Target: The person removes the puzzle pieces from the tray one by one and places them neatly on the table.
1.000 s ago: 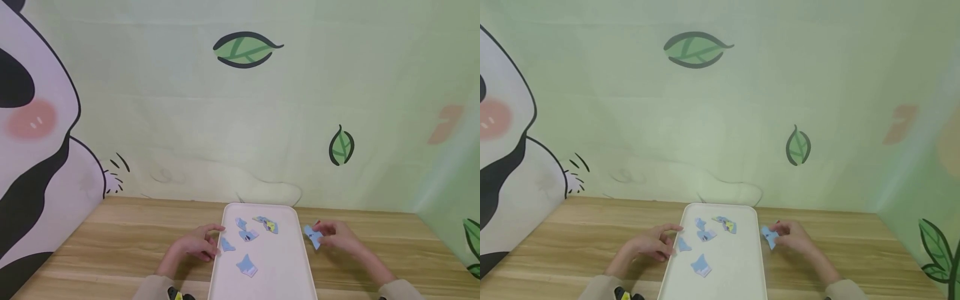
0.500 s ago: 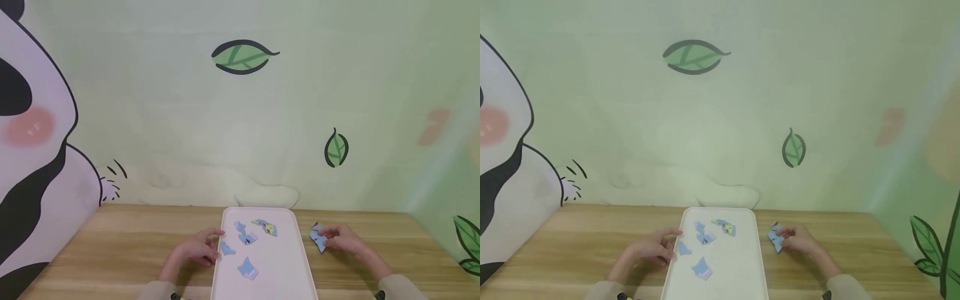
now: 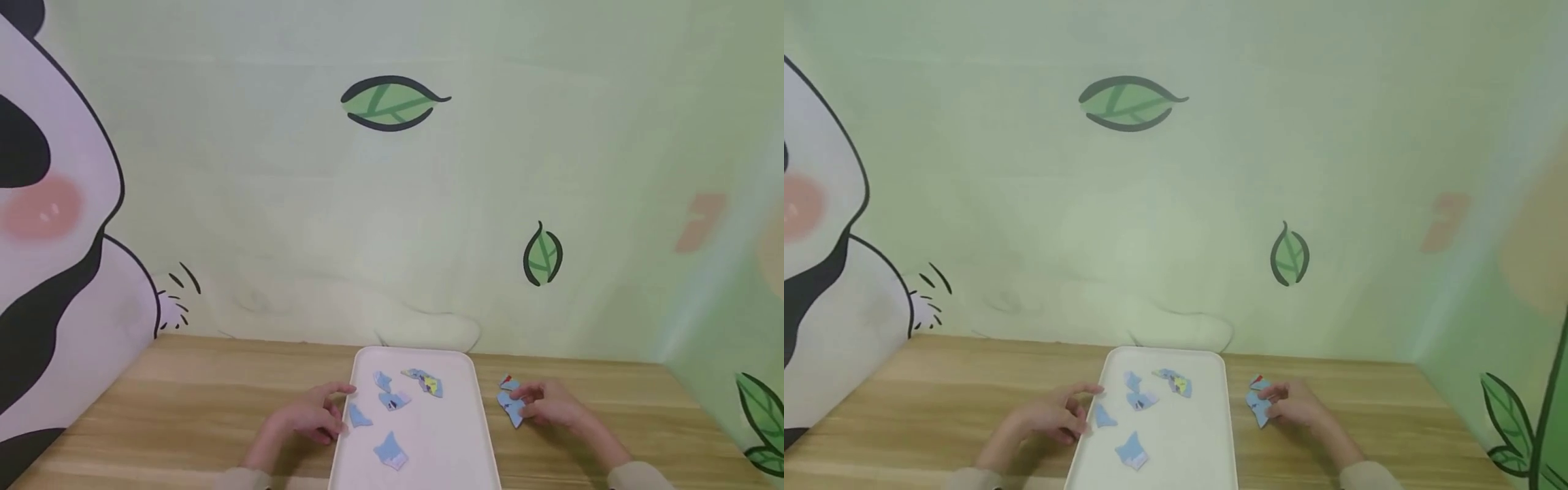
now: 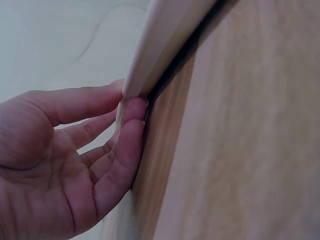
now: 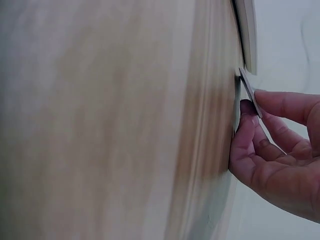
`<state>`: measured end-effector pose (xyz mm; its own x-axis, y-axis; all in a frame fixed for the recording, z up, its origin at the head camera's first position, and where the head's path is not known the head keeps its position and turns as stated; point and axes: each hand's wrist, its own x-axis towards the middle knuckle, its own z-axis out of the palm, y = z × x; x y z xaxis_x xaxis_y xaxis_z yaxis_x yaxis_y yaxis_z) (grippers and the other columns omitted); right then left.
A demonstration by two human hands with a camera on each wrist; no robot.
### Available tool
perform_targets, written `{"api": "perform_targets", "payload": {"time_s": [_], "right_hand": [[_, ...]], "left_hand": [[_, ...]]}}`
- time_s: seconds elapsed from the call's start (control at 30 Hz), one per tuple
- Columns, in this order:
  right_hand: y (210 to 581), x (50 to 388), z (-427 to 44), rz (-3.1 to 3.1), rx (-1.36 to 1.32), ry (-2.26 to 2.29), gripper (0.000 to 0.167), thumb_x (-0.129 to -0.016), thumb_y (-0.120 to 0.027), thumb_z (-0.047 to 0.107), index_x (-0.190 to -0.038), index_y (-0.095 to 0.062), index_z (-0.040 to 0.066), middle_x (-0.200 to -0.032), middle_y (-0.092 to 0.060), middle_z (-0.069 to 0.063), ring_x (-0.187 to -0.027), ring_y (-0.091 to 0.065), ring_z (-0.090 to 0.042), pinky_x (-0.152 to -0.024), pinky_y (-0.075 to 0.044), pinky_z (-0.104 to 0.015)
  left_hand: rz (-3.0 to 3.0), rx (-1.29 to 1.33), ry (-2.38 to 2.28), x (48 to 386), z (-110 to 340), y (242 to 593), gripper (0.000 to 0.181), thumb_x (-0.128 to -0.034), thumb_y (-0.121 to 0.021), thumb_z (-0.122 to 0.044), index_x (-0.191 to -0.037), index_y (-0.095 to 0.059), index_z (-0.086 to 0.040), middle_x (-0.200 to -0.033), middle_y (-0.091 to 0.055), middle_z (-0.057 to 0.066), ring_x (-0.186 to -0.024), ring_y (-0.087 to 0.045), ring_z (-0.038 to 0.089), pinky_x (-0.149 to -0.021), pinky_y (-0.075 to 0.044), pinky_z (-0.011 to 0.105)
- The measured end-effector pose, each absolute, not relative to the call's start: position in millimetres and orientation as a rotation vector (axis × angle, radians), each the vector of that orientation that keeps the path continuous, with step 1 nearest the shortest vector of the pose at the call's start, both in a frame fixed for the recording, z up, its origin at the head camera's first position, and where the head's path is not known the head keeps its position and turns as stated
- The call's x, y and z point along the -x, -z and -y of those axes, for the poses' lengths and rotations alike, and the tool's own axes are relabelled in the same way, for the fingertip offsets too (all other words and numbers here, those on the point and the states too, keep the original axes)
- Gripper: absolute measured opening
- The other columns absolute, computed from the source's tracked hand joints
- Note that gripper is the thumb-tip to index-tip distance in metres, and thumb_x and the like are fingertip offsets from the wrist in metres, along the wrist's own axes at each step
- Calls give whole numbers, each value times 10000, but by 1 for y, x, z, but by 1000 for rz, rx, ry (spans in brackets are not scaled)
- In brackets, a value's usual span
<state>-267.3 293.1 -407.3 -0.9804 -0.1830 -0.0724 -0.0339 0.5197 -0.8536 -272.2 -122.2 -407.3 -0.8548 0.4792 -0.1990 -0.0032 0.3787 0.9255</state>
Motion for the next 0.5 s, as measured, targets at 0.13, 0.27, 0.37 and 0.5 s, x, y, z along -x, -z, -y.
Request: {"api": "perform_targets", "payload": {"time_s": [0.13, 0.27, 0.37, 0.5], "right_hand": [[408, 267, -289, -2616, 134, 1427, 304, -704, -622, -43, -992, -586, -130, -823, -542, -59, -542, -417, -99, -451, -352, -171], [408, 268, -286, -2663, 98, 1361, 259, -695, -627, -36, -947, -619, -99, -813, -571, -49, -535, -420, -103, -456, -356, -184], [410, 270, -285, -2701, 124, 1320, 218, -674, -626, -38, -887, -639, -86, -769, -582, -29, -527, -425, -101, -462, -369, -197], [412, 271, -286, -2741, 134, 1292, 175, -692, -623, -43, -860, -645, -87, -738, -577, -35, -553, -441, -108, -475, -388, -209]], "left_hand": [[-2202, -384, -1489, 271, 123, 407, 664, -736, -639, 51, -1336, -364, -18, -802, -510, 92, -666, -551, 174, -573, -512, 289], [-2215, -364, -1473, 269, 123, 408, 660, -741, -644, 49, -1336, -366, -19, -807, -506, 95, -666, -555, 177, -577, -513, 294], [-2242, -340, -1453, 270, 122, 407, 660, -742, -645, 47, -1337, -370, -27, -809, -506, 96, -665, -551, 177, -570, -511, 288], [-2261, -310, -1435, 271, 118, 406, 660, -746, -647, 39, -1342, -379, -47, -819, -513, 103, -674, -547, 180, -576, -513, 289]]}}
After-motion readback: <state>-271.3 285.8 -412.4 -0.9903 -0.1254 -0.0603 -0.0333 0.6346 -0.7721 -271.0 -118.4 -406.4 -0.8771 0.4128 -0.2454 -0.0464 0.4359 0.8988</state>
